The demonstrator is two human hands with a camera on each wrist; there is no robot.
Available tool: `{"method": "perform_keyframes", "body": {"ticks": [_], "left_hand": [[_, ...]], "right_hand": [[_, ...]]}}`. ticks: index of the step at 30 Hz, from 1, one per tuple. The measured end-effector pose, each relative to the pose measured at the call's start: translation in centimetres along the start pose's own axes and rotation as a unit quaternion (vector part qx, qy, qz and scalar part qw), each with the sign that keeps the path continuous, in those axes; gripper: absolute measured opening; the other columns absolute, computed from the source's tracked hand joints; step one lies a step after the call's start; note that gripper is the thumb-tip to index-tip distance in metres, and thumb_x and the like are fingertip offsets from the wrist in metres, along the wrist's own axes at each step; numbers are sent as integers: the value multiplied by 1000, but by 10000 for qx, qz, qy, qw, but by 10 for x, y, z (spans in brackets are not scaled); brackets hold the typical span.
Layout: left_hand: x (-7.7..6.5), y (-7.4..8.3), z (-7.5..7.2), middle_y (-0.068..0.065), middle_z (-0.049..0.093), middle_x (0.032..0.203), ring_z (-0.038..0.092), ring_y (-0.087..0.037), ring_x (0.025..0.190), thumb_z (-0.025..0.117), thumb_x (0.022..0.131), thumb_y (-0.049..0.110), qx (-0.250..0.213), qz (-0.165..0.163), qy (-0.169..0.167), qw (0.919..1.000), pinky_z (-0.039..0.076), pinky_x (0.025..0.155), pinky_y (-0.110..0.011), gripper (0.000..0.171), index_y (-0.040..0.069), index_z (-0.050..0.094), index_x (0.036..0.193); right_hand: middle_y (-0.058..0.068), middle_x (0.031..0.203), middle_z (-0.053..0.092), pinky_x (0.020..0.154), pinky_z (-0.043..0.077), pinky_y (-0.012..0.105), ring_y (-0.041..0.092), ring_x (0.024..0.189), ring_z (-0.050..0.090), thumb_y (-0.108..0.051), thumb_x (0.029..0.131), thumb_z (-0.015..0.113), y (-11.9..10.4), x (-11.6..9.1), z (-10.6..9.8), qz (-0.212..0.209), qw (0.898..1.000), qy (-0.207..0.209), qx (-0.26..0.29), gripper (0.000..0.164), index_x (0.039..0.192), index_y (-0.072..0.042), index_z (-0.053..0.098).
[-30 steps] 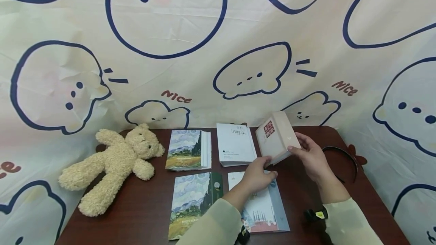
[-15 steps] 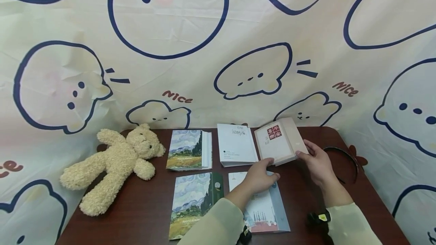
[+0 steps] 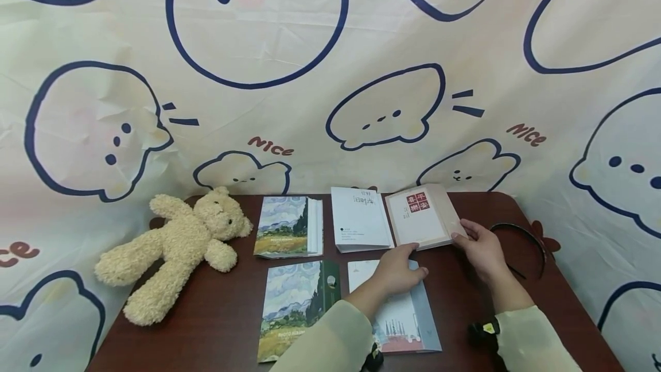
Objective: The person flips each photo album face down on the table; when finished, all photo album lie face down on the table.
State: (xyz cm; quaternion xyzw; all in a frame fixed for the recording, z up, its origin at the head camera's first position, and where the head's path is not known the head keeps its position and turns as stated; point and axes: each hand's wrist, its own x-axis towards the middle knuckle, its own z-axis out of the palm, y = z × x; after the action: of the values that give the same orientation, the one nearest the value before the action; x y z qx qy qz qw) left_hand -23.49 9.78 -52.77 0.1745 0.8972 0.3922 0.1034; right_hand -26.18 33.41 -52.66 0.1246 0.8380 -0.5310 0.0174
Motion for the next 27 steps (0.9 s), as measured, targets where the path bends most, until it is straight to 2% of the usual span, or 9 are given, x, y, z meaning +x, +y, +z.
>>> {"method": "perform_keyframes", "body": {"ticks": [2,5,9,14,19,27], "left_hand": [[1,0,1,-3,62,144,54,-21,137,70,93,36,100,29,13,9999,44,112,-37,61,16,57,149],[2,1,1,-2,63,143,55,-21,136,71,93,36,165,28,42,9999,45,111,-36,61,16,57,149],[1,2,1,-1,62,144,56,-21,135,71,93,37,166,-53,43,9998,45,110,-36,62,17,57,150],[0,2,1,-1,61,145,55,-21,136,71,93,37,133,-66,42,9999,45,110,-36,62,18,56,150],[0,2,2,0,62,145,56,-21,135,70,93,37,187,-9,51,9998,46,110,-36,62,18,56,150],[1,3,2,0,59,148,53,-19,138,70,94,36,-17,-69,53,10000,44,112,-36,62,17,55,151]], "right_hand": [[29,158,40,113,41,55,42,142,44,-28,107,60,1,1,-1,-89,9990,18,-428,64,159,1,37],[32,156,40,113,37,63,48,143,40,-29,107,58,1,0,-1,-204,9941,36,-1065,60,156,3,42],[34,153,43,110,37,67,52,140,41,-30,109,54,1,0,0,-264,9810,-48,-1919,57,153,4,45],[34,148,48,106,40,68,53,135,46,-29,110,49,1,1,2,-406,9619,-133,-2701,53,150,6,48],[34,142,54,102,43,68,53,129,52,-24,109,50,0,0,5,-456,9525,-28,-3011,48,145,8,54],[35,139,56,101,45,67,52,127,55,-21,108,51,-1,1,10,-488,9512,139,-3043,46,142,9,57]]}}
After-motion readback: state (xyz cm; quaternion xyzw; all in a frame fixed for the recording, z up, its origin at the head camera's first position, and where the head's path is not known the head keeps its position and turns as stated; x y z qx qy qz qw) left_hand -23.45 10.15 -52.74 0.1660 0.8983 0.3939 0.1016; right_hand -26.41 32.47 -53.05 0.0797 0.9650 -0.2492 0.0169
